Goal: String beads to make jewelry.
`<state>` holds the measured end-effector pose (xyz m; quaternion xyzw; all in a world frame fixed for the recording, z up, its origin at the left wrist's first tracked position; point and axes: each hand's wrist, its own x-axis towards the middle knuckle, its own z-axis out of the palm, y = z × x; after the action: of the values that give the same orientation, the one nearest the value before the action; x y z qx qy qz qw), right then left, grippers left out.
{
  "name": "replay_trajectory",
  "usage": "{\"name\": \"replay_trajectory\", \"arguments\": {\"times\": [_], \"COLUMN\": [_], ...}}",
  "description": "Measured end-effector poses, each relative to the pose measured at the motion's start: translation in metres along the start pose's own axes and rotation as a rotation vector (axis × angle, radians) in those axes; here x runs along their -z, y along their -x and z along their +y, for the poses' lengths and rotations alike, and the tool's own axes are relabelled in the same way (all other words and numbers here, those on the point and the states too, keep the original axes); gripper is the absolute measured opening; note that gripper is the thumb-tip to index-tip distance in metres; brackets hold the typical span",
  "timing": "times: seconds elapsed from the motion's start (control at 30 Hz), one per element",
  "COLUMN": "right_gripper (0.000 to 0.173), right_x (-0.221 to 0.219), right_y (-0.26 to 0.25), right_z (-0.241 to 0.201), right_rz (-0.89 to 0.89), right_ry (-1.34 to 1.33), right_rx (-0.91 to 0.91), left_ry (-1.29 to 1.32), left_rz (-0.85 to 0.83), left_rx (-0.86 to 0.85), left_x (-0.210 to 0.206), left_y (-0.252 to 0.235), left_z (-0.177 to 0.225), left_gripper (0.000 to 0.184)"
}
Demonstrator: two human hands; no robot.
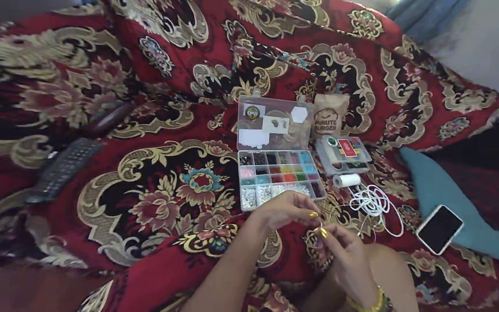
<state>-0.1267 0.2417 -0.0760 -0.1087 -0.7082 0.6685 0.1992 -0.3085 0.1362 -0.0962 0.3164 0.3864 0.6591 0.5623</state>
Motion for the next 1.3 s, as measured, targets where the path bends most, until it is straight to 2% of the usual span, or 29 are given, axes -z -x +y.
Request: {"name": "replay_trajectory", "arguments": {"times": [0.2, 0.4, 0.73, 1.3], "right_gripper": [0.015, 0.014, 0.013, 0.015], "right_x": [-0.0019, -0.0024, -0.0051, -0.0045], "right_y": [-0.0018, -0.0029, -0.0028, -0.0052], "right_z": [0.0000, -0.0013, -0.0070, -0.0041], "right_rz": [0.025, 0.075, 0.029, 0.023], "right_ry": [0.002, -0.001, -0.077, 0.007], "right_rx": [0.007, 0.009, -0.012, 0.050], "left_ry": [0.050, 0.054, 0.069, 0.084], "left_rz": [-0.017, -0.003, -0.020, -0.020], "left_rx": [-0.023, 0.026, 0.011, 0.048], "left_x": [0.0021, -0.0003, 0.0013, 0.0005], "left_y": [-0.0003, 0.0000, -0.0008, -0.0026], "left_z": [-0.0013, 0.0014, -0.0007, -0.0029], "left_gripper": [0.017, 0.021, 0.021, 0.024]}}
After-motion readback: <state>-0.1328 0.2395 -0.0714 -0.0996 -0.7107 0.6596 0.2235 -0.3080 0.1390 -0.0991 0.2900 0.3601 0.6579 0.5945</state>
